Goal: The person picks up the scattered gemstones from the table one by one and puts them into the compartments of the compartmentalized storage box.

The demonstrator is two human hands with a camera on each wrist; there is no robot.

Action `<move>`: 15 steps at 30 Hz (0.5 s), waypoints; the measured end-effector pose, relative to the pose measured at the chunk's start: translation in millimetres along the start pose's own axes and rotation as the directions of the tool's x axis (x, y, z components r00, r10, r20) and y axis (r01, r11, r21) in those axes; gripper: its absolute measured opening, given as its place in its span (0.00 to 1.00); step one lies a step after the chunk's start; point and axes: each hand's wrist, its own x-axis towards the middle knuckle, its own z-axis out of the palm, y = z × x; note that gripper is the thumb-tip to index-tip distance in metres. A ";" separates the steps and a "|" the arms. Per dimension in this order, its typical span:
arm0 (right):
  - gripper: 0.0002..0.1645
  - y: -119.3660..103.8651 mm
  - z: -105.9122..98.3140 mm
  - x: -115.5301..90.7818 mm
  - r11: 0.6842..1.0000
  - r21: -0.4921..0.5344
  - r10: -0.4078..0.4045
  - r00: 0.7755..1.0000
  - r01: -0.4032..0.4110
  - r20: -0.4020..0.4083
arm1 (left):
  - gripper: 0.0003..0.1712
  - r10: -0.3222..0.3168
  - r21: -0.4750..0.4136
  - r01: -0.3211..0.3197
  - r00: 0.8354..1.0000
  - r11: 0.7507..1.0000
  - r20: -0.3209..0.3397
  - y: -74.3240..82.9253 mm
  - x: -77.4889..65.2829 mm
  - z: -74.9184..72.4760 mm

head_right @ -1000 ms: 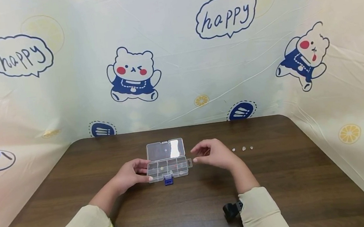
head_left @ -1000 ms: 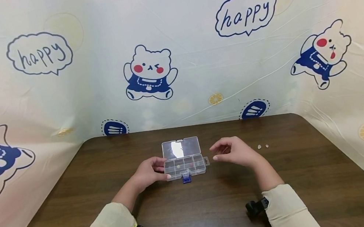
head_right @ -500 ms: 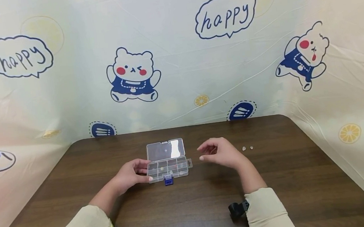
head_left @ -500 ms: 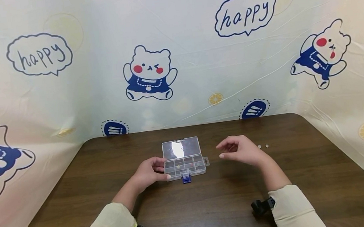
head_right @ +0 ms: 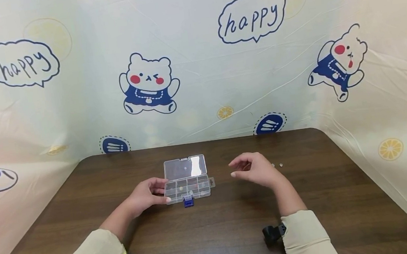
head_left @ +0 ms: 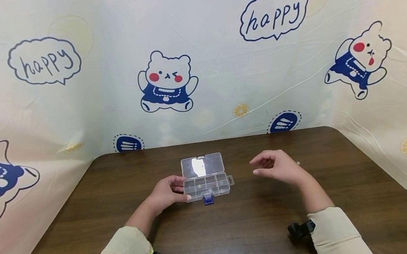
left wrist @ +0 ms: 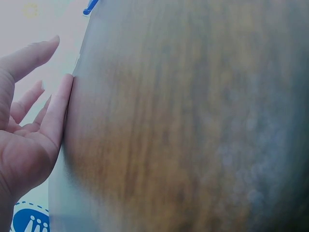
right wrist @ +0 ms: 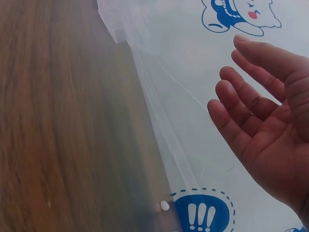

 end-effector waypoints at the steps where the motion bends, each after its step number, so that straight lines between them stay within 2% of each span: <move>1: 0.15 0.5 -0.8 -0.6 1.000 -0.003 0.003 1.000 -0.003 -0.003 | 0.35 0.000 -0.001 0.000 1.000 1.000 0.001 -0.3 0.3 0.0; 15: 0.15 5.2 -14.8 -9.3 1.000 -0.003 0.026 0.999 -0.026 -0.029 | 0.35 -0.004 -0.005 0.004 1.000 1.000 0.001 -0.4 0.6 0.0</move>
